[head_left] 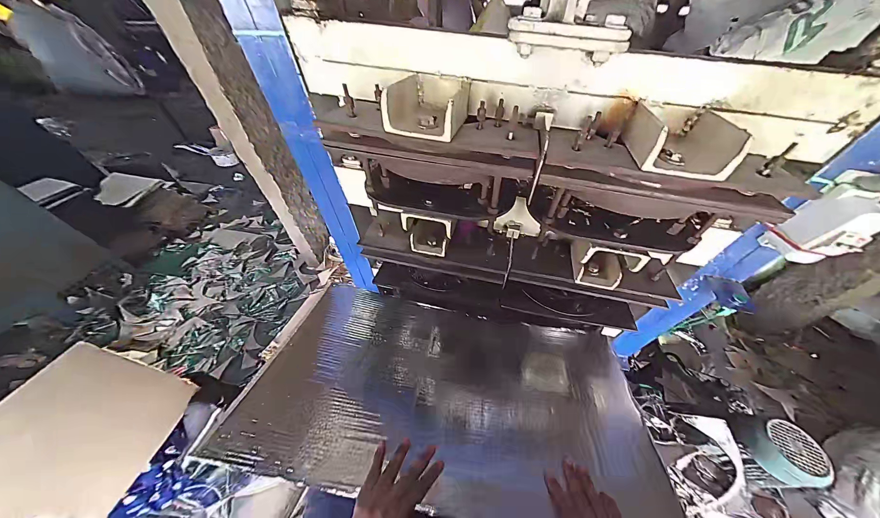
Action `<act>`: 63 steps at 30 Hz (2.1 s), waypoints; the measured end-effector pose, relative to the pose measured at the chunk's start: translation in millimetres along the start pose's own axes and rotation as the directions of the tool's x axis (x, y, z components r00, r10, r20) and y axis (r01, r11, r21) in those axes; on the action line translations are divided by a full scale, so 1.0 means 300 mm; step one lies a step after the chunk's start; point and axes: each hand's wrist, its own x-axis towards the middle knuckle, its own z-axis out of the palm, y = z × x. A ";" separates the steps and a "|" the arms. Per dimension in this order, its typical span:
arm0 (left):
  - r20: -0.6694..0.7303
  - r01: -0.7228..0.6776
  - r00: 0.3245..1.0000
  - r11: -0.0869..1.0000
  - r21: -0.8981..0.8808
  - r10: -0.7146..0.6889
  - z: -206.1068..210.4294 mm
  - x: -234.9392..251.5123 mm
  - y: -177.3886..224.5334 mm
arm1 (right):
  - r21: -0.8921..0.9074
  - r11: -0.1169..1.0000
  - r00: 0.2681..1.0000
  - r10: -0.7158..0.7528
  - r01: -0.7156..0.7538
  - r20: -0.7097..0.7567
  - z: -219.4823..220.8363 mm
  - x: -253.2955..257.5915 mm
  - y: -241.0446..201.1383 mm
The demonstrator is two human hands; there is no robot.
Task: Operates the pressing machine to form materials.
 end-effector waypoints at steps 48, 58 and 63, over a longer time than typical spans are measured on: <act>0.306 0.389 0.840 0.890 0.237 -0.448 0.371 0.910 -0.493 | -0.057 0.980 0.760 0.112 -0.192 -0.641 -0.016 0.912 0.416; 0.296 0.378 0.867 0.916 0.133 -0.401 0.402 0.889 -0.541 | -0.096 0.981 0.794 0.079 -0.170 -0.603 0.013 0.944 0.457; 0.267 0.355 0.885 0.924 0.142 -0.381 0.383 0.880 -0.541 | -0.043 0.978 0.792 0.139 -0.205 -0.594 0.032 0.931 0.424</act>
